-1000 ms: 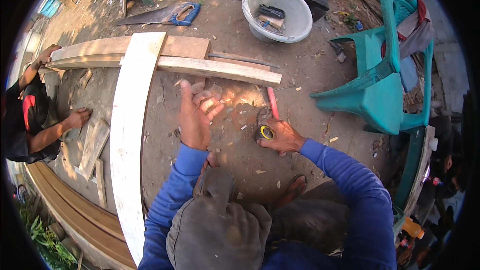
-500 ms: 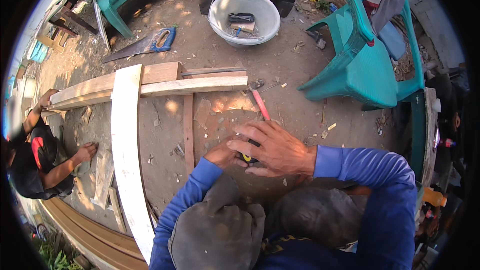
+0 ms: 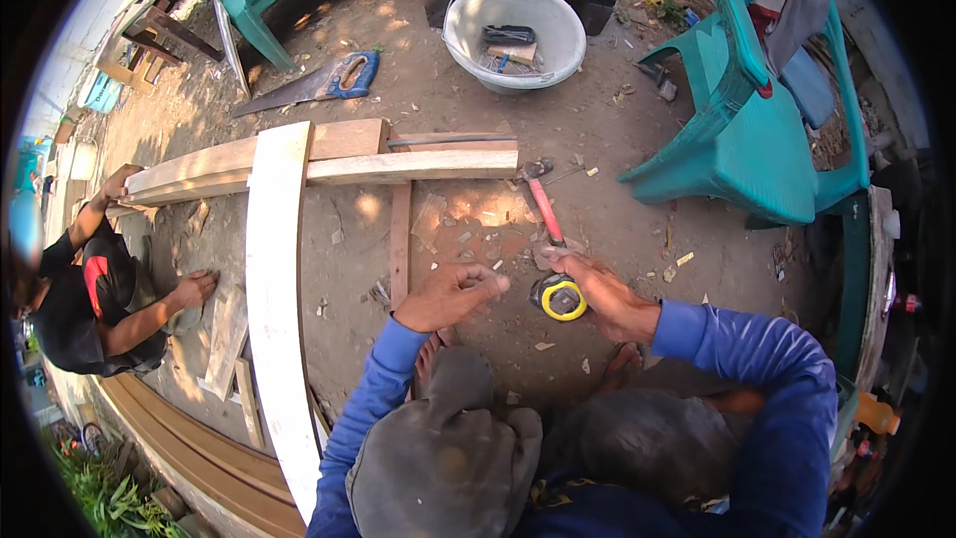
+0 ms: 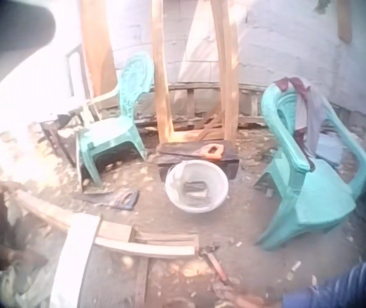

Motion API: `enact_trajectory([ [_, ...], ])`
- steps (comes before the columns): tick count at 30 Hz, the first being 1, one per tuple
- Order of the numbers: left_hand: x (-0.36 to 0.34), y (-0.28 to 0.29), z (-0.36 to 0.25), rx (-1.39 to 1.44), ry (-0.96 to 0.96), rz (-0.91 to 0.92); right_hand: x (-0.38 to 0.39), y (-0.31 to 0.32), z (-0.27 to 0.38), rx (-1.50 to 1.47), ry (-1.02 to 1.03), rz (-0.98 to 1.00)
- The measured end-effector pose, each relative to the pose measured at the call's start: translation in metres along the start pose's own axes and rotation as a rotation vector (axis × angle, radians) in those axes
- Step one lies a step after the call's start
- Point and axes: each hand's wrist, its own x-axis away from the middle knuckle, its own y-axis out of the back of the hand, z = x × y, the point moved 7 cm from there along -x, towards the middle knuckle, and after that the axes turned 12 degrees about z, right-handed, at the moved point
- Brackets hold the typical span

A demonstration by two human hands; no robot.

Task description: The person constructs a wooden frame by measuring wood with a tape measure, positioning wooden pieces, and hammering nails to join the frame together while working outdoors.

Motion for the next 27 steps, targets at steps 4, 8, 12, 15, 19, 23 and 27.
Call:
enact_trajectory([
  [4,-0.019,-0.029,0.017,0.245,-0.047,0.207,-0.003,-0.013,-0.015,0.062,-0.036,0.125],
  [8,-0.024,-0.027,0.001,0.306,-0.240,0.277,0.017,-0.042,0.029,0.582,0.217,0.279],
  [12,-0.009,-0.027,-0.047,0.128,-0.487,0.195,0.054,-0.057,0.089,1.040,0.199,0.165],
  [15,0.043,0.006,-0.100,-0.155,-0.447,-0.100,0.071,-0.035,0.114,1.319,0.322,0.020],
  [19,0.128,0.077,-0.148,-0.449,-0.598,-0.759,0.106,-0.001,0.160,1.577,0.500,-0.296],
  [23,0.139,0.087,-0.164,-0.654,-0.677,-0.998,0.122,0.017,0.194,1.521,0.633,-0.735],
  [27,0.140,0.091,-0.132,-0.967,-0.591,-1.237,0.124,0.016,0.218,1.624,0.672,-0.992],
])
